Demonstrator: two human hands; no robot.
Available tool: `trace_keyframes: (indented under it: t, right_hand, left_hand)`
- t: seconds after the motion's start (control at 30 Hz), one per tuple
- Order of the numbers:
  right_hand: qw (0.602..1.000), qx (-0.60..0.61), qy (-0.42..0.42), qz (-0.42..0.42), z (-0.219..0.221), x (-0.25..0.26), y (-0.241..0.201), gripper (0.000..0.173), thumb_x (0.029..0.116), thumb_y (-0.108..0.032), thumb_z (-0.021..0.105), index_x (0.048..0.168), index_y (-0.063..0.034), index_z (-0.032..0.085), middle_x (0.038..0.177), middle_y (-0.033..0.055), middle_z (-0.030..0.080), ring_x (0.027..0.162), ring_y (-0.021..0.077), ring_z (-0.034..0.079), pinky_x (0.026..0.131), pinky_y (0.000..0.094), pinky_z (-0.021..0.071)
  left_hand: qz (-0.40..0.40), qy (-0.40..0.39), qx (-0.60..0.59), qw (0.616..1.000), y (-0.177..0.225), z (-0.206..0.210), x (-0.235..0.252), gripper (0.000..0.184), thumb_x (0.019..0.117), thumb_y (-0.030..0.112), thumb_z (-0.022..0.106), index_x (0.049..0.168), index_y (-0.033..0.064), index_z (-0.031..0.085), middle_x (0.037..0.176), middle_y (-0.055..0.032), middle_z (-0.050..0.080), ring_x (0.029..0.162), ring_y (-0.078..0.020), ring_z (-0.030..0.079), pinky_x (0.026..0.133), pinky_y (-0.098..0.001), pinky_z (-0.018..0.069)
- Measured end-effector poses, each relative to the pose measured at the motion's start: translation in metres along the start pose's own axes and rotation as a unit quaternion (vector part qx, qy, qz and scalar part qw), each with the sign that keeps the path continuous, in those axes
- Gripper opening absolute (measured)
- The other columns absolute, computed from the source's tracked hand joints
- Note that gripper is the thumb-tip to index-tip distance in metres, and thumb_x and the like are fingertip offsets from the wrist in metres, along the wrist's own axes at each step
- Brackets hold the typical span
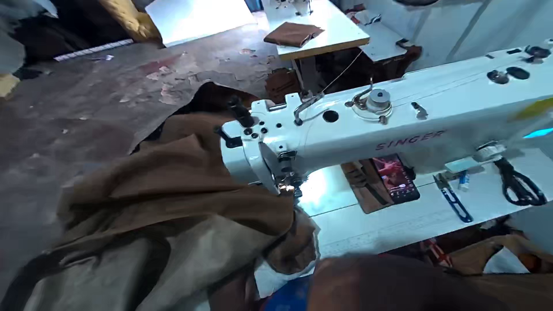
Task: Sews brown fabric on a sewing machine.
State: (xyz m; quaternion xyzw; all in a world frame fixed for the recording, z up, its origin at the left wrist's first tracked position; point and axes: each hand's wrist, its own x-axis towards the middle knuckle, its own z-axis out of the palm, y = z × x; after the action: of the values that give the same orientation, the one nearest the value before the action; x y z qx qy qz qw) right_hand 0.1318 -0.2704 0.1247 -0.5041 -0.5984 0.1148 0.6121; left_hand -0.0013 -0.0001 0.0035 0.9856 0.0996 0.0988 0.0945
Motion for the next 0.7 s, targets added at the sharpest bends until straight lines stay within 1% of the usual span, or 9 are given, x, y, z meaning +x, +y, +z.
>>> trace_keyframes:
  t: [0.07,0.17,0.23,0.37,0.47,0.53,0.57,0.63,0.7]
  right_hand:
    - [0.987,-0.082,0.035,0.138,-0.005,-0.012,0.038,0.023,0.103,-0.011,0.054,0.113,-0.0002,0.072,0.101,0.0148,0.072,0.098,0.0206,0.069,0.09,0.0338,0.0562]
    - [0.919,-0.158,0.078,0.353,-0.003,-0.023,0.079,0.03,0.1045,-0.013,0.051,0.125,-0.0042,0.071,0.116,0.0149,0.069,0.104,0.0235,0.068,0.092,0.0391,0.0554]
    - [0.9,-0.198,0.082,0.379,-0.001,-0.028,0.095,0.033,0.1044,-0.012,0.051,0.132,-0.0062,0.068,0.126,0.0146,0.068,0.115,0.0273,0.066,0.101,0.044,0.0525]
    - [0.893,-0.317,0.049,0.317,0.005,-0.027,0.115,0.04,0.0984,0.002,0.053,0.134,-0.0088,0.067,0.134,0.0094,0.067,0.117,0.0306,0.065,0.098,0.0501,0.0524]
    - [0.896,-0.361,-0.014,0.257,0.002,-0.027,0.131,0.042,0.0911,0.006,0.062,0.13,-0.0099,0.069,0.135,0.0083,0.066,0.117,0.0316,0.064,0.09,0.053,0.0535]
    - [0.9,-0.351,-0.07,0.25,-0.004,-0.024,0.136,0.04,0.0909,0.006,0.063,0.127,-0.0092,0.069,0.136,0.0084,0.065,0.119,0.032,0.062,0.092,0.055,0.0504]
    - [0.901,-0.347,-0.085,0.248,-0.008,-0.024,0.138,0.038,0.0918,0.004,0.063,0.127,-0.0089,0.07,0.136,0.0078,0.065,0.12,0.0317,0.062,0.093,0.0553,0.0503]
    - [0.904,-0.328,-0.109,0.254,-0.016,-0.023,0.14,0.037,0.0974,0.001,0.058,0.132,-0.0105,0.066,0.139,0.0071,0.064,0.125,0.0315,0.059,0.097,0.0554,0.0485]
    - [0.908,-0.304,-0.128,0.26,-0.023,-0.021,0.142,0.044,0.0999,0.0,0.054,0.142,-0.0124,0.06,0.143,0.0083,0.061,0.13,0.0332,0.057,0.101,0.0576,0.0455]
  left_hand:
    - [0.046,0.087,-0.001,0.995,0.0,0.005,0.003,0.038,0.0995,0.019,0.048,0.09,-0.009,0.072,0.082,-0.0283,0.071,0.076,-0.0457,0.072,0.069,-0.062,0.0557]
    - [0.135,0.201,-0.031,0.97,-0.005,0.006,0.003,0.038,0.1043,0.027,0.043,0.087,0.004,0.069,0.074,-0.0156,0.068,0.07,-0.0275,0.069,0.067,-0.0418,0.0556]
    - [0.217,0.224,-0.073,0.947,0.002,-0.011,0.008,0.028,0.1086,0.032,0.041,0.104,0.0154,0.063,0.092,-0.004,0.066,0.088,-0.0151,0.063,0.084,-0.0262,0.0502]
    - [0.364,0.18,-0.136,0.904,0.042,-0.062,0.03,0.012,0.1083,0.022,0.046,0.114,0.0183,0.057,0.106,-0.0023,0.061,0.102,-0.0141,0.06,0.098,-0.0247,0.0451]
    - [0.298,0.173,-0.052,0.937,0.081,-0.087,0.056,0.027,0.1093,0.035,0.043,0.113,0.0192,0.064,0.11,-0.0019,0.068,0.113,-0.0179,0.061,0.102,-0.0352,0.0438]
    - [0.237,0.147,0.042,0.959,0.096,-0.086,0.079,0.045,0.1056,0.049,0.044,0.11,0.0153,0.074,0.11,-0.008,0.075,0.112,-0.0303,0.068,0.095,-0.0543,0.0481]
    - [0.211,0.106,0.084,0.968,0.097,-0.081,0.09,0.05,0.101,0.053,0.048,0.114,0.0129,0.075,0.116,-0.012,0.074,0.114,-0.0359,0.068,0.095,-0.0627,0.0483]
    - [0.139,-0.017,0.127,0.982,0.094,-0.069,0.109,0.062,0.092,0.054,0.067,0.134,0.0085,0.067,0.136,-0.0205,0.064,0.128,-0.0438,0.059,0.104,-0.0708,0.0415]
    - [0.041,-0.159,0.134,0.977,0.091,-0.058,0.126,0.076,0.0927,0.052,0.07,0.151,0.0084,0.05,0.158,-0.0201,0.045,0.146,-0.0414,0.041,0.116,-0.065,0.0296]
